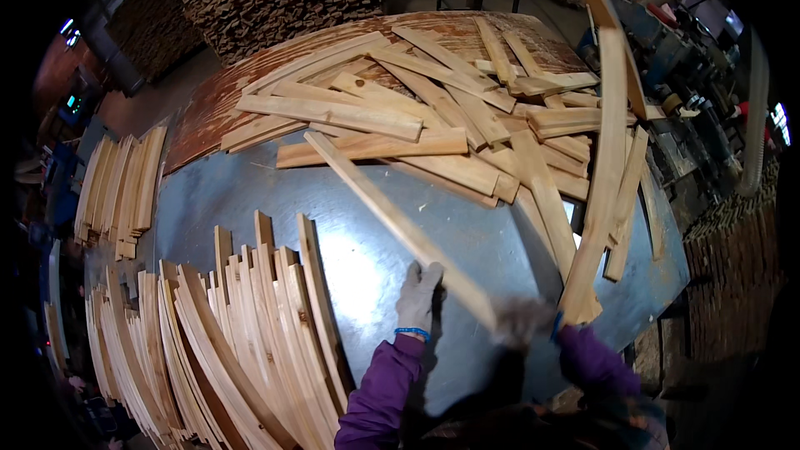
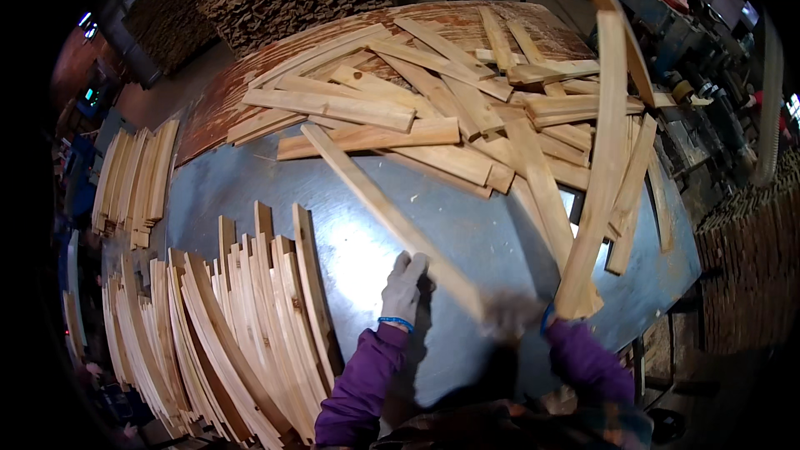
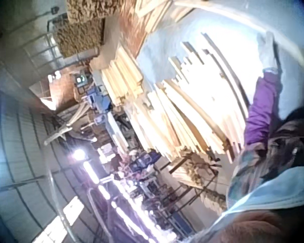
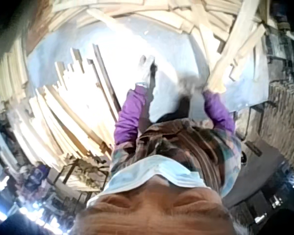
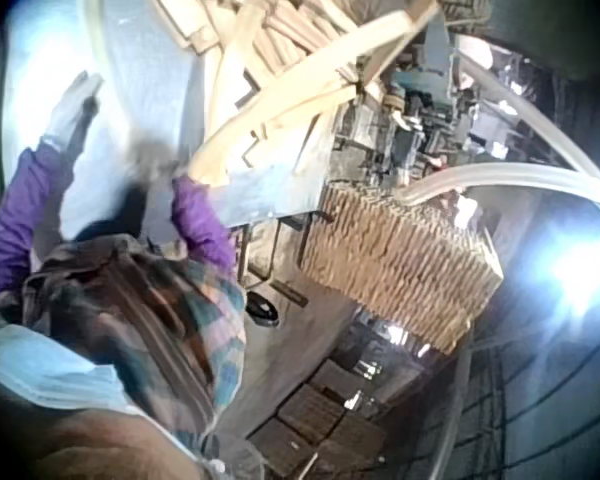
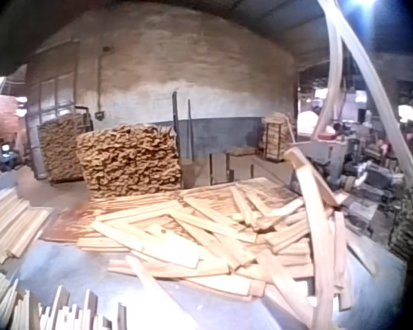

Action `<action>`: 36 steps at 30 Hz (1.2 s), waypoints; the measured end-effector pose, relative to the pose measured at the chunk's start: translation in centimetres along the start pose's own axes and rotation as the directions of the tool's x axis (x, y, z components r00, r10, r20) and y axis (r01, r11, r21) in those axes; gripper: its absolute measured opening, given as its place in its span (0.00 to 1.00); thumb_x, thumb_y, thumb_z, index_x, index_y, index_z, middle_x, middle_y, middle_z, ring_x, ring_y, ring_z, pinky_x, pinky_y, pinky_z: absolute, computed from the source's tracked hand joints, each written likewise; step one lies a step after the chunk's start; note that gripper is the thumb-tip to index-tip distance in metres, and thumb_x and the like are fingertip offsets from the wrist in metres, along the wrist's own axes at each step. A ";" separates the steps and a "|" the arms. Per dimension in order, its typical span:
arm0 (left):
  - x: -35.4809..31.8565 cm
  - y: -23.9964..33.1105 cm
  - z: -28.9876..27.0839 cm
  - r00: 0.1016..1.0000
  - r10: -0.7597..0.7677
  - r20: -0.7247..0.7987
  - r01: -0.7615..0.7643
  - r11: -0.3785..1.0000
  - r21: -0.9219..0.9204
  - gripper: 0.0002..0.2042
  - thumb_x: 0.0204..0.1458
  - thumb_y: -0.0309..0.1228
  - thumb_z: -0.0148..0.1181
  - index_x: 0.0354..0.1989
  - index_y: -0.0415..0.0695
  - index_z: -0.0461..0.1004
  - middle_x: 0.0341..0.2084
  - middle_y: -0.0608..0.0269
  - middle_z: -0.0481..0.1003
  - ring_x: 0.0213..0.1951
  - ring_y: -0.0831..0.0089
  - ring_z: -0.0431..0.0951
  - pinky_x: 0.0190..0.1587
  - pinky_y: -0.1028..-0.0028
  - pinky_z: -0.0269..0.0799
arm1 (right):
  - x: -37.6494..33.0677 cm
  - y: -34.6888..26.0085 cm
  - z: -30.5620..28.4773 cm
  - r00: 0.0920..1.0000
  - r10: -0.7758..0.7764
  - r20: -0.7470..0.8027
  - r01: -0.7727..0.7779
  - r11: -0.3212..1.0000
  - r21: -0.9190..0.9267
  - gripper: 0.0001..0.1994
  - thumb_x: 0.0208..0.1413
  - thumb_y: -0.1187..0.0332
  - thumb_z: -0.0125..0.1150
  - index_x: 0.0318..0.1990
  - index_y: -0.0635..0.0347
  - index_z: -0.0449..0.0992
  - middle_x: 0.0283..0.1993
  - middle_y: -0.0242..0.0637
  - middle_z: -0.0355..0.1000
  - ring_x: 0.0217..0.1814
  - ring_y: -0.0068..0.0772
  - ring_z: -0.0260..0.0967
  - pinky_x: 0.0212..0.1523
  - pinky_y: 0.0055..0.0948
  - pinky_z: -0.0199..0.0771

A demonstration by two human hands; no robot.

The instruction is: The person repeatedly picks up thin wooden planks from a scattered pile on a metal table and stacks them neatly to the left. The person wears gloves and handles the planks one by one or in small groups, aligning them into a growing stack.

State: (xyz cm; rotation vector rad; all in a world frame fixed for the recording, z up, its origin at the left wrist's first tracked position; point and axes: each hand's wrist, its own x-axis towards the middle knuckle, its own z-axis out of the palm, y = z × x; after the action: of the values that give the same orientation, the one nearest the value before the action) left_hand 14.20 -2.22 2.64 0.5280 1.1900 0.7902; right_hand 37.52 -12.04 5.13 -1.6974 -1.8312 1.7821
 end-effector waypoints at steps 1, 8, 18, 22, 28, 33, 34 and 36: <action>0.6 -0.5 1.9 0.993 -0.060 -0.098 0.053 0.996 -0.078 0.21 0.55 0.34 0.68 0.51 0.35 0.71 0.31 0.59 0.76 0.29 0.71 0.78 0.33 0.72 0.78 | -0.5 -2.4 1.4 0.991 -0.036 0.125 0.020 0.991 0.130 0.50 0.51 0.35 0.64 0.73 0.63 0.60 0.54 0.58 0.76 0.57 0.50 0.75 0.55 0.41 0.76; 2.5 0.5 -1.3 0.947 0.035 -0.319 -0.004 0.995 0.098 0.13 0.54 0.24 0.65 0.46 0.34 0.73 0.27 0.60 0.77 0.27 0.68 0.80 0.27 0.70 0.78 | 16.6 -8.2 -11.1 0.751 -0.537 -0.384 0.175 0.723 -0.668 0.36 0.63 0.46 0.60 0.71 0.57 0.62 0.62 0.54 0.72 0.59 0.53 0.73 0.59 0.47 0.73; 4.1 -2.0 -5.9 0.959 0.135 -0.249 -0.166 0.980 -0.108 0.10 0.57 0.25 0.64 0.43 0.34 0.76 0.30 0.54 0.80 0.28 0.66 0.81 0.30 0.70 0.79 | 26.4 -13.6 -24.9 0.845 -0.319 -0.429 -0.100 0.694 -0.713 0.40 0.52 0.52 0.74 0.69 0.53 0.61 0.51 0.51 0.76 0.57 0.53 0.74 0.57 0.47 0.74; 3.5 -0.2 -4.7 0.950 0.089 -0.300 -0.136 0.981 -0.138 0.10 0.58 0.25 0.62 0.40 0.28 0.76 0.29 0.46 0.80 0.28 0.61 0.82 0.32 0.66 0.82 | 20.5 -9.3 -21.6 0.854 -0.327 -0.404 -0.183 0.539 -0.823 0.40 0.53 0.54 0.74 0.70 0.55 0.59 0.51 0.51 0.76 0.54 0.52 0.77 0.54 0.46 0.76; 2.8 0.7 -3.7 0.939 0.078 -0.335 -0.124 0.985 -0.119 0.08 0.59 0.26 0.62 0.40 0.33 0.74 0.29 0.51 0.79 0.27 0.65 0.81 0.32 0.68 0.82 | 17.9 -11.2 -21.3 0.912 -0.099 -0.398 -0.233 0.675 -0.700 0.45 0.53 0.51 0.73 0.75 0.54 0.57 0.47 0.48 0.78 0.43 0.49 0.80 0.43 0.46 0.81; 0.5 -1.7 -6.6 0.914 0.147 -0.379 -0.093 0.983 0.155 0.19 0.56 0.43 0.69 0.47 0.41 0.78 0.31 0.60 0.79 0.31 0.70 0.80 0.35 0.69 0.78 | 9.3 -5.4 -7.7 0.980 -0.090 -0.175 0.113 0.986 0.126 0.29 0.58 0.54 0.69 0.65 0.54 0.73 0.26 0.31 0.78 0.23 0.21 0.74 0.21 0.22 0.72; 0.4 -2.6 -6.1 0.919 0.170 -0.356 -0.082 0.965 0.251 0.23 0.55 0.48 0.71 0.50 0.43 0.79 0.33 0.60 0.80 0.34 0.69 0.81 0.38 0.67 0.78 | 7.1 -6.0 -3.5 0.984 0.141 -0.111 -0.110 0.962 0.250 0.29 0.60 0.51 0.67 0.66 0.53 0.72 0.28 0.29 0.79 0.21 0.21 0.73 0.20 0.22 0.72; -1.1 -2.3 -3.9 0.913 0.265 -0.309 -0.037 0.810 0.585 0.25 0.53 0.51 0.70 0.51 0.44 0.78 0.35 0.57 0.82 0.38 0.67 0.82 0.42 0.65 0.77 | 3.8 -6.5 3.9 0.974 0.222 -0.045 -0.219 0.974 0.057 0.45 0.57 0.39 0.64 0.76 0.51 0.55 0.48 0.52 0.76 0.48 0.52 0.75 0.50 0.46 0.73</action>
State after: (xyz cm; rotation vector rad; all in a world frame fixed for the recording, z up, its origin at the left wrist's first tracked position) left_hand 10.88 -4.63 0.44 1.0118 1.7838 0.6814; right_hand 29.32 -10.05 6.37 -1.9744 -1.6160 1.8269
